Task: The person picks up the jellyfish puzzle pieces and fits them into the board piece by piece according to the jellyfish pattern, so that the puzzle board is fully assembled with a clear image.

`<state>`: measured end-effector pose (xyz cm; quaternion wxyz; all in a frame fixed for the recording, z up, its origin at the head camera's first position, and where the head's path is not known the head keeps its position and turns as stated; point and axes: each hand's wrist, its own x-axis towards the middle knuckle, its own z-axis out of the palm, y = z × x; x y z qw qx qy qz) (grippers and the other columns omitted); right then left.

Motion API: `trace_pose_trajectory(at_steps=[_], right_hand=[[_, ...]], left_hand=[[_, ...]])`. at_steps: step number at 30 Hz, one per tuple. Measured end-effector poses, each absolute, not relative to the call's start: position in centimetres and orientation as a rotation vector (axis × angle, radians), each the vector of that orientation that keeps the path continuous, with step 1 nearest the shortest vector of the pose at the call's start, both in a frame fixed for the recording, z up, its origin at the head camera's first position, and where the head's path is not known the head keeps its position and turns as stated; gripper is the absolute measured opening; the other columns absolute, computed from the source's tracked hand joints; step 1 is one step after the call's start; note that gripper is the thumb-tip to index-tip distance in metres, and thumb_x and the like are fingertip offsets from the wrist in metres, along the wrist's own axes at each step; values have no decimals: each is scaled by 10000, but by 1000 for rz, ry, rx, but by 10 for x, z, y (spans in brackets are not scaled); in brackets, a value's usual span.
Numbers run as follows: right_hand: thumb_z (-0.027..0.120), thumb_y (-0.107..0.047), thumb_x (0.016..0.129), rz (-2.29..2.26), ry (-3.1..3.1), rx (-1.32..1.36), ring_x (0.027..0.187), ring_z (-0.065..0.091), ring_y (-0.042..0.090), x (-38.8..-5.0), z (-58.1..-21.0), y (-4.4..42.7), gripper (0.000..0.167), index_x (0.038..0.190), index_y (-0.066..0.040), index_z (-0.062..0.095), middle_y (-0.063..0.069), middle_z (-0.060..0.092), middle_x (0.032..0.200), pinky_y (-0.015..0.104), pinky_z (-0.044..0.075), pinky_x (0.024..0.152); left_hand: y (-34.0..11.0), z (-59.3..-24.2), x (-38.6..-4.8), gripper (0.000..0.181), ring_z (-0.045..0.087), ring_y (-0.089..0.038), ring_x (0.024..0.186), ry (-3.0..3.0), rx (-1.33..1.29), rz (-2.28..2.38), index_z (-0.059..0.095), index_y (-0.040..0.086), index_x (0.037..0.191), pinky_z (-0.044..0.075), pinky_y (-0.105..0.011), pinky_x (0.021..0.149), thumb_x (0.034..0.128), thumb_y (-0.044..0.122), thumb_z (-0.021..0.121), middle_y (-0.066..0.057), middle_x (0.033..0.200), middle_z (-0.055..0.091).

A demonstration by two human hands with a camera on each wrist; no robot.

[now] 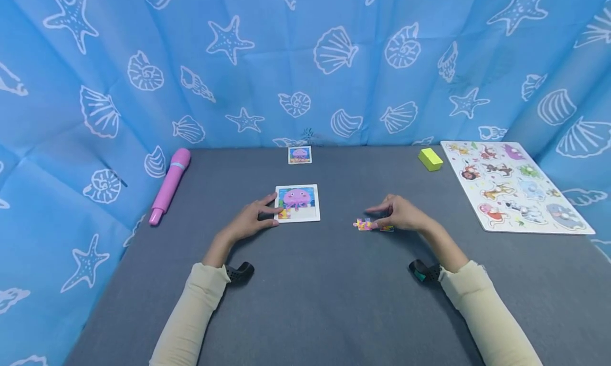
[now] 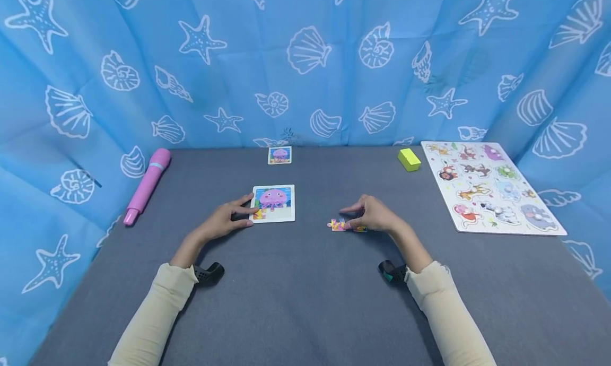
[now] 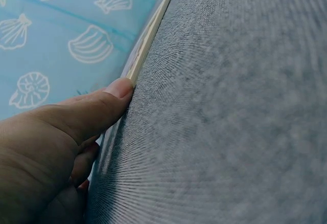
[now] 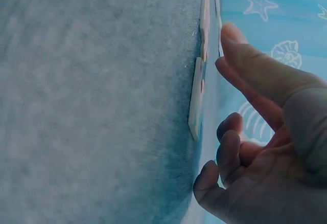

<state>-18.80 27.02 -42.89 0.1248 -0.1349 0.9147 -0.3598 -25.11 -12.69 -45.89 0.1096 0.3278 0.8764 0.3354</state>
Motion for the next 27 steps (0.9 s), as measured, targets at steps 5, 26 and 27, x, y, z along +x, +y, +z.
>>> trace_pose_trajectory(at_steps=[5,26,27], right_hand=[[755,-168,749,-1077,2665,-408,697,336,162,-187,-431,270,372,1092,-43,684,105,461,793,266,303,603],[777,-147,714,-972,2833,-506,728,400,156,-189,-438,260,204,909,-99,739,60,523,815,259,330,629],[777,-163,717,-952,2839,-511,744,412,163,-190,-437,259,202,904,-101,735,60,530,830,266,329,643]], left_hand=[[-127,-457,-251,435,229,-359,1379,2579,956,973,575,123,1252,205,-570,1085,841,240,660,-107,1504,269],[-126,-457,-249,437,220,-338,1389,2585,924,977,581,133,1250,216,-547,1091,836,243,667,-94,1501,287],[-126,-457,-250,437,219,-330,1391,2587,924,974,580,136,1251,218,-539,1094,836,243,667,-89,1501,286]])
